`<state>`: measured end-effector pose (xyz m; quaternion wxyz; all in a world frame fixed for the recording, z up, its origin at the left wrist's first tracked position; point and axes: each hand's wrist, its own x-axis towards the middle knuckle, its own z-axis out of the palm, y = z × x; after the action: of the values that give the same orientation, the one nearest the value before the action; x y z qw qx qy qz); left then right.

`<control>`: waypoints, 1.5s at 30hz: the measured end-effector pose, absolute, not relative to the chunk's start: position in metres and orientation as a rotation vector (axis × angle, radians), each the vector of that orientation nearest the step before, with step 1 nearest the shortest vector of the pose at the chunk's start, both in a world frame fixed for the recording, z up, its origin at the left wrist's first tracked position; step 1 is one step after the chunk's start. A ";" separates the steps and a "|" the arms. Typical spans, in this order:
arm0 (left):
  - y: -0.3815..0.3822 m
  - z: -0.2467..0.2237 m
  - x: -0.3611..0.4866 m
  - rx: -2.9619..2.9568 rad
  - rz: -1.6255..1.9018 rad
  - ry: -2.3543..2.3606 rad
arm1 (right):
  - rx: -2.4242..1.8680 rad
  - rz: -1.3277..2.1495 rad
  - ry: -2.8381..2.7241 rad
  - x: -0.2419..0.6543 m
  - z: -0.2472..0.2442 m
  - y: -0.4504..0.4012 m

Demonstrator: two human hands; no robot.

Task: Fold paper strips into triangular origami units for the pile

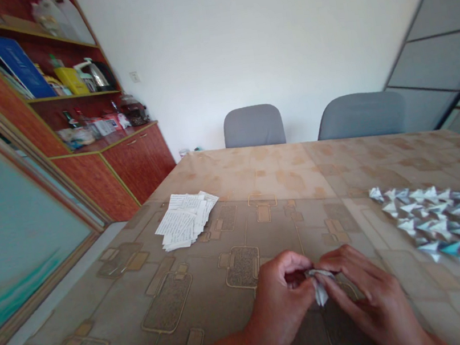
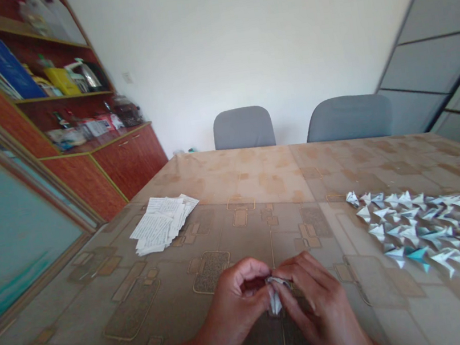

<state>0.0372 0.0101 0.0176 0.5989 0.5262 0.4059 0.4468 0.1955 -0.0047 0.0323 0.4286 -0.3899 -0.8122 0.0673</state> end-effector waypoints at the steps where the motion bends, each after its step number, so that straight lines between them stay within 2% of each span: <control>1: 0.010 0.017 0.037 1.220 1.032 0.938 | -0.974 0.170 -2.027 0.196 0.033 -0.005; 45: 0.009 0.018 0.036 1.304 1.043 0.917 | -0.973 0.259 -2.063 0.203 0.037 -0.004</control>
<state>0.0358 0.0092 0.0180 0.5794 0.5579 0.3922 0.4463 0.2032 -0.0039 0.0365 0.4103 -0.3865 -0.8196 0.1030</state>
